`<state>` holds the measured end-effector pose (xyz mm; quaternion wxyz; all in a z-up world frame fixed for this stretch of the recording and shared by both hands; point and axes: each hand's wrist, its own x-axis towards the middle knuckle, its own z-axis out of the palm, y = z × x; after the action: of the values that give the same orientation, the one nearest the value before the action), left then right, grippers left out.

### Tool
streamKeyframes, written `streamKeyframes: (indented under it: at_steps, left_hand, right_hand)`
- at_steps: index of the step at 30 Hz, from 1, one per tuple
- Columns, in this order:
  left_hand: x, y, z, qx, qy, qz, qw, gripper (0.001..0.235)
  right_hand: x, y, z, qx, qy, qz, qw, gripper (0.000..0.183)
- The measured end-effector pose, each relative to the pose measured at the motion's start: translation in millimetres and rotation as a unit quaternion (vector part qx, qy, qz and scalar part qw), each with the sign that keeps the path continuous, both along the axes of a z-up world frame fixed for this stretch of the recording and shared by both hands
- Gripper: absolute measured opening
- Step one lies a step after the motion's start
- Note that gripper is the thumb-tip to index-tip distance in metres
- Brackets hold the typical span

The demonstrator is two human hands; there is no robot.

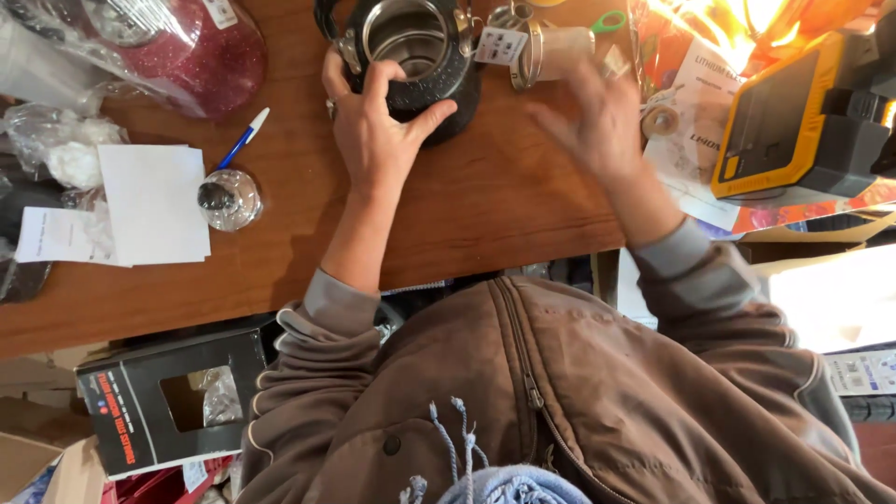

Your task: The recorder is unboxing a black kettle and its components, removing plastic wrapping and inspecting parts.

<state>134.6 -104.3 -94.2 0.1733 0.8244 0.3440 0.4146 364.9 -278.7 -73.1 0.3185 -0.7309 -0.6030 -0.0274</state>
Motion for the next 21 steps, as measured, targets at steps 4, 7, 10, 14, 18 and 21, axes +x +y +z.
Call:
streamKeyframes:
  at_steps: [4,7,10,14,18,21]
  left_hand:
    - [-4.8,-21.3,4.0,-0.009,-0.007,0.007,1.000,0.067]
    - [-10.8,-27.5,5.3,-0.029,-0.011,0.003,1.000,0.067]
    - [-22.4,-36.1,17.7,-0.025,-0.019,-0.022,0.999,0.080]
    - [-45.7,-52.1,41.3,0.028,-0.033,-0.048,0.998,0.106]
    - [-62.2,-73.0,43.1,0.007,-0.071,-0.099,0.993,0.103]
    - [-48.0,-83.4,43.2,-0.078,-0.100,-0.167,0.978,0.102]
  right_hand:
    - [15.6,30.3,1.8,0.022,-0.153,0.002,0.988,0.090]
    - [33.1,47.0,-27.9,-0.044,-0.194,0.002,0.980,0.102]
    - [36.5,43.6,-34.6,-0.073,-0.121,0.006,0.990,0.092]
    - [38.6,18.6,-28.6,0.021,0.021,-0.098,0.995,0.074]
    - [23.2,-24.1,-4.0,0.192,0.133,-0.054,0.971,0.066]
    - [3.2,-39.5,-5.6,0.149,0.400,0.049,0.903,0.076]
